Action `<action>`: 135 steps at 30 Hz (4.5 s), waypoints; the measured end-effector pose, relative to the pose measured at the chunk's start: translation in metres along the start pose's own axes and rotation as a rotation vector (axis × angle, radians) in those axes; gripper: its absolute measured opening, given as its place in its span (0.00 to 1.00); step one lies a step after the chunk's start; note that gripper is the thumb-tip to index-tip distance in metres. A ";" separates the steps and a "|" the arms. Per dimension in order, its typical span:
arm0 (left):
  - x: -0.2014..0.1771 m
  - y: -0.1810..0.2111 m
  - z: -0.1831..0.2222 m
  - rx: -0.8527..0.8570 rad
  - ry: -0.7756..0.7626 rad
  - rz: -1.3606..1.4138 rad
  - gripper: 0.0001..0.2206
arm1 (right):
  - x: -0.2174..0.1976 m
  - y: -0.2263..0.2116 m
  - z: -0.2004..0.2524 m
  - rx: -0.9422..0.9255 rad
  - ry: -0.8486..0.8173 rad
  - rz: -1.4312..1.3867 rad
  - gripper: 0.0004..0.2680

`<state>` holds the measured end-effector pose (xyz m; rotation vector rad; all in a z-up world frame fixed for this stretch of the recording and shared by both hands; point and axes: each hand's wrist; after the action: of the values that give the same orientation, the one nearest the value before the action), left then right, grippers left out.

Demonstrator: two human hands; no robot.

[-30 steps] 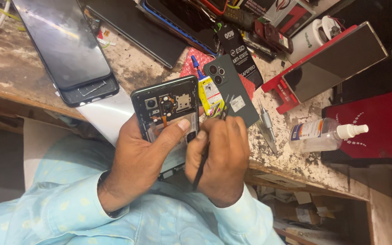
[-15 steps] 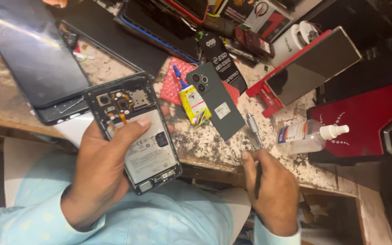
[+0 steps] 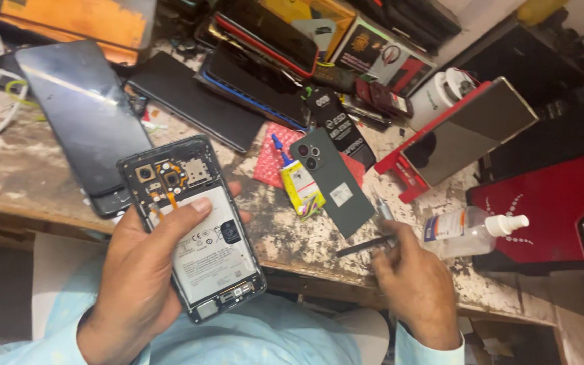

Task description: The person reassembles a smartphone by applying adhesive to the frame, attaching the back cover, and pressing the edges to secure it. They then test the device by turning on the screen and interacting with the touch interface.

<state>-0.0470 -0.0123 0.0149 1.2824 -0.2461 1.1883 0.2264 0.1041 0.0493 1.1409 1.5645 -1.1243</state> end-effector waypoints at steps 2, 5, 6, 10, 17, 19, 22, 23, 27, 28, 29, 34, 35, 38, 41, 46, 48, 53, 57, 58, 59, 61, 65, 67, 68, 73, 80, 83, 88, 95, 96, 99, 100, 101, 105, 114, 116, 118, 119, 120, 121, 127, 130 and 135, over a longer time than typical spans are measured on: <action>-0.002 0.000 -0.001 -0.011 0.007 0.013 0.15 | 0.000 -0.015 -0.001 -0.117 0.128 -0.129 0.13; -0.002 -0.002 -0.003 -0.024 -0.020 0.032 0.15 | 0.011 -0.045 -0.002 -0.318 0.264 -0.267 0.13; -0.001 -0.003 -0.003 -0.026 -0.039 0.037 0.15 | 0.017 -0.056 -0.007 -0.365 0.249 -0.232 0.14; 0.004 -0.003 -0.003 -0.085 -0.078 0.087 0.14 | 0.024 -0.085 -0.022 -0.458 0.174 -0.142 0.14; 0.001 -0.007 -0.004 -0.139 -0.140 0.067 0.13 | 0.017 -0.089 -0.013 -0.155 -0.028 -0.542 0.08; 0.002 -0.011 -0.002 -0.160 -0.151 0.052 0.13 | 0.016 -0.083 -0.003 -0.147 -0.029 -0.785 0.06; 0.005 -0.017 -0.001 -0.180 -0.196 0.050 0.13 | 0.016 -0.075 0.009 -0.080 -0.057 -1.034 0.05; 0.005 -0.019 0.000 -0.188 -0.207 0.059 0.12 | 0.016 -0.073 0.011 -0.055 -0.057 -1.081 0.05; 0.008 -0.024 0.002 -0.183 -0.212 0.042 0.13 | 0.016 -0.069 0.012 -0.048 -0.047 -1.250 0.09; 0.008 -0.025 0.002 -0.204 -0.211 0.037 0.13 | 0.018 -0.069 0.012 -0.010 -0.014 -1.298 0.11; 0.009 -0.026 0.003 -0.221 -0.208 0.034 0.13 | 0.020 -0.069 0.010 0.026 0.019 -1.347 0.13; 0.011 -0.026 0.007 -0.320 -0.222 0.032 0.15 | 0.037 -0.064 0.006 0.153 -0.078 -1.676 0.10; 0.012 -0.026 0.007 -0.337 -0.223 0.037 0.15 | 0.042 -0.062 0.007 0.133 -0.073 -1.639 0.11; 0.012 -0.026 0.007 -0.390 -0.186 0.006 0.16 | 0.054 -0.055 0.013 0.129 0.122 -1.406 0.11; 0.012 -0.028 0.011 -0.448 -0.178 -0.029 0.16 | 0.063 -0.053 0.019 0.141 0.243 -1.481 0.09; 0.007 -0.031 0.015 -0.478 -0.216 -0.046 0.16 | 0.067 -0.051 0.023 0.191 0.023 -1.773 0.07; 0.003 -0.033 0.015 -0.488 -0.198 -0.060 0.16 | 0.067 -0.048 0.025 0.195 -0.007 -1.629 0.10; -0.001 -0.042 0.013 -0.553 -0.204 -0.035 0.16 | 0.062 -0.038 0.022 0.111 0.085 -1.273 0.13; 0.001 -0.040 0.014 -0.476 -0.236 0.025 0.16 | 0.056 -0.045 0.007 0.345 0.259 -1.377 0.09; 0.001 -0.036 0.014 -0.451 -0.187 0.005 0.16 | 0.047 -0.041 -0.002 0.346 0.345 -1.414 0.10; 0.002 -0.031 0.012 -0.425 -0.137 -0.015 0.16 | 0.037 -0.035 -0.011 0.347 0.432 -1.450 0.11; 0.006 -0.024 0.009 -0.417 -0.035 -0.069 0.15 | 0.029 -0.030 -0.013 0.275 0.467 -1.419 0.10; 0.025 -0.023 0.001 -0.462 0.066 -0.115 0.15 | 0.030 -0.030 0.001 0.190 0.395 -1.289 0.13; 0.028 -0.021 -0.001 -0.463 0.036 -0.074 0.15 | 0.033 -0.035 0.009 0.210 0.346 -1.256 0.13; 0.028 -0.020 -0.001 -0.459 0.009 -0.043 0.14 | 0.035 -0.037 0.012 0.222 0.319 -1.238 0.14; 0.026 -0.024 -0.001 -0.463 0.004 -0.096 0.15 | 0.034 -0.046 0.012 0.214 0.308 -1.419 0.12; 0.022 -0.041 0.011 -0.445 -0.289 0.041 0.20 | 0.029 -0.064 0.022 0.095 0.361 -1.409 0.11; 0.024 -0.046 0.014 -0.453 -0.327 0.156 0.28 | 0.026 -0.078 0.024 0.068 0.348 -1.337 0.11; 0.021 -0.049 0.018 -0.437 -0.472 0.227 0.32 | 0.017 -0.092 0.032 -0.115 0.270 -1.271 0.13; 0.022 -0.048 0.019 -0.442 -0.409 0.204 0.32 | 0.013 -0.097 0.034 -0.214 0.291 -1.226 0.14; 0.022 -0.048 0.020 -0.436 -0.408 0.203 0.32 | 0.013 -0.098 0.034 -0.222 0.297 -1.196 0.14; 0.024 -0.045 0.020 -0.440 -0.407 0.191 0.32 | 0.012 -0.098 0.034 -0.258 0.335 -1.079 0.14; 0.024 -0.045 0.020 -0.438 -0.412 0.198 0.32 | 0.011 -0.098 0.033 -0.279 0.357 -1.023 0.14; 0.025 -0.044 0.021 -0.436 -0.416 0.205 0.32 | 0.010 -0.097 0.033 -0.298 0.379 -0.968 0.14; 0.025 -0.039 0.022 -0.422 -0.506 0.255 0.31 | 0.008 -0.097 0.030 -0.310 0.402 -0.999 0.13; 0.025 -0.038 0.020 -0.376 -0.395 0.134 0.32 | 0.009 -0.090 0.029 -0.291 0.451 -0.935 0.11; 0.024 -0.037 0.019 -0.371 -0.379 0.110 0.32 | 0.010 -0.094 0.028 -0.311 0.486 -0.950 0.11; 0.022 -0.038 0.020 -0.361 -0.421 0.148 0.32 | 0.010 -0.093 0.028 -0.272 0.464 -0.968 0.11; 0.021 -0.039 0.020 -0.352 -0.473 0.195 0.32 | 0.010 -0.092 0.027 -0.251 0.452 -0.971 0.11; 0.020 -0.040 0.019 -0.343 -0.524 0.243 0.31 | 0.009 -0.090 0.027 -0.248 0.455 -0.970 0.11; 0.020 -0.041 0.019 -0.357 -0.471 0.196 0.32 | 0.010 -0.090 0.027 -0.246 0.457 -0.971 0.11; 0.018 -0.040 0.018 -0.366 -0.388 0.135 0.33 | 0.007 -0.089 0.026 -0.271 0.459 -0.943 0.11; 0.018 -0.038 0.017 -0.313 -0.499 0.214 0.32 | 0.005 -0.088 0.023 -0.296 0.500 -0.900 0.11; 0.018 -0.037 0.018 -0.368 -0.384 0.127 0.34 | 0.007 -0.087 0.023 -0.236 0.493 -0.939 0.12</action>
<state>-0.0019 -0.0109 0.0117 1.1691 -0.8006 0.9372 0.1435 0.0684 0.0527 0.5054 2.6877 -1.2097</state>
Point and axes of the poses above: each hand's wrist, its own z-axis away from the middle knuckle, its own x-axis out of the palm, y = z × x, and after that the axes turned 11 degrees about y, right-handed
